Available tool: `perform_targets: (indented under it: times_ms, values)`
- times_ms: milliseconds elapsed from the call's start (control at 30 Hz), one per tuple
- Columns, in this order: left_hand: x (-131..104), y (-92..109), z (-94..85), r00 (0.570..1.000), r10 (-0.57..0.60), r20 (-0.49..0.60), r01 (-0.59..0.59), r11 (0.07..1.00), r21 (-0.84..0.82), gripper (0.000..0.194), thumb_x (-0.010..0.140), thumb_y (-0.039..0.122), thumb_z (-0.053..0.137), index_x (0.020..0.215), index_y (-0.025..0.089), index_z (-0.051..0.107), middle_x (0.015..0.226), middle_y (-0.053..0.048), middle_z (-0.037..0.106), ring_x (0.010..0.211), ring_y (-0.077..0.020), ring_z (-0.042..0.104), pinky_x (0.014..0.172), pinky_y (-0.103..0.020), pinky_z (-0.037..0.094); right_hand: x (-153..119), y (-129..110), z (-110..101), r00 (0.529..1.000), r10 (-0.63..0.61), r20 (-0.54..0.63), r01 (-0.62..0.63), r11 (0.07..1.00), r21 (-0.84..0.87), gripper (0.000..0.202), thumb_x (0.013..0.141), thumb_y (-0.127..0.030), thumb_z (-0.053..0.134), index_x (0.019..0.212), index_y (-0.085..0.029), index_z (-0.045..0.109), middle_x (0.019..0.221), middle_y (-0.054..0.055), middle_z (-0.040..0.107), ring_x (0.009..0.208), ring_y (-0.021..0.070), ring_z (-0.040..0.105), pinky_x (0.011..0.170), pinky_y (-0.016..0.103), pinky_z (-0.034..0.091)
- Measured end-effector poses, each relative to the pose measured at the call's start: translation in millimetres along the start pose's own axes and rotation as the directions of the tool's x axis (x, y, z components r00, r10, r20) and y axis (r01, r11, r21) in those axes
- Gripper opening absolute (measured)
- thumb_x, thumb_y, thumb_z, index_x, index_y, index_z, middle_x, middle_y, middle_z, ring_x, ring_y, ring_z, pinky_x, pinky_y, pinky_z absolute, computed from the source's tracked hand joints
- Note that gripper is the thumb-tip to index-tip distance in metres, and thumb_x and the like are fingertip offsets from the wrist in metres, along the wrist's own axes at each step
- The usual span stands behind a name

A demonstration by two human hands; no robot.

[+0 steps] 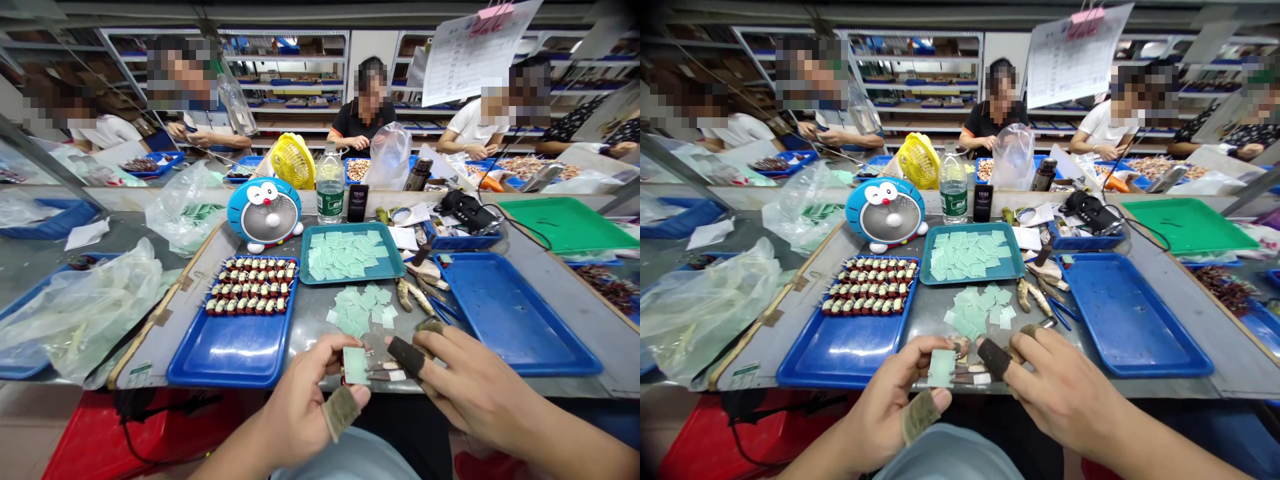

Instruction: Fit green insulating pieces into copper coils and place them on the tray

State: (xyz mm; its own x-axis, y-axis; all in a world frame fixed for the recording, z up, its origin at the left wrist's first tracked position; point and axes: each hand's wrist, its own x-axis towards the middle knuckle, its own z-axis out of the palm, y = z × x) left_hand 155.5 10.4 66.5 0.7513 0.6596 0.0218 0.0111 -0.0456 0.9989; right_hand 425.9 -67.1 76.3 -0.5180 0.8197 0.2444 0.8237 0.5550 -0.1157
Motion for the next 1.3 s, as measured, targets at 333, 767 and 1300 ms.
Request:
perform_targets:
  times_ms: [333,767,1300]
  values:
    - [5,-25,13.6,0.946,0.082,-0.314,-0.100,0.994,-0.040,0.047,0.082,0.030,0.080,0.119,0.025,0.051,0.109,-0.007,0.067,0.093,-0.0197,0.068,0.082,-0.031,0.056,7,-15,0,0.968,0.231,0.097,-0.248,0.941,0.231,0.012,0.094,-0.008,0.048,0.090,-0.019,0.052,0.098,0.007,0.053,0.086,0.0209,0.047,0.072,0.034,0.039]
    - [8,-20,-4.8,0.886,0.448,-0.121,-0.380,0.850,0.364,0.035,0.092,0.017,0.066,0.120,0.031,0.049,0.097,-0.001,0.062,0.083,-0.0157,0.062,0.076,-0.027,0.049,14,-17,-6,0.951,0.272,0.145,-0.300,0.925,0.232,0.013,0.094,-0.008,0.050,0.091,-0.021,0.052,0.095,0.004,0.054,0.083,0.0203,0.048,0.071,0.033,0.032]
    - [6,-10,-1.7,0.925,0.378,-0.031,-0.366,0.911,0.190,0.022,0.092,0.020,0.068,0.109,0.028,0.054,0.093,-0.002,0.070,0.080,-0.0144,0.068,0.074,-0.026,0.050,23,-5,-36,0.987,0.112,0.115,-0.116,0.993,0.027,0.014,0.087,-0.009,0.056,0.091,-0.023,0.052,0.089,0.002,0.053,0.077,0.0196,0.042,0.066,0.033,0.022]
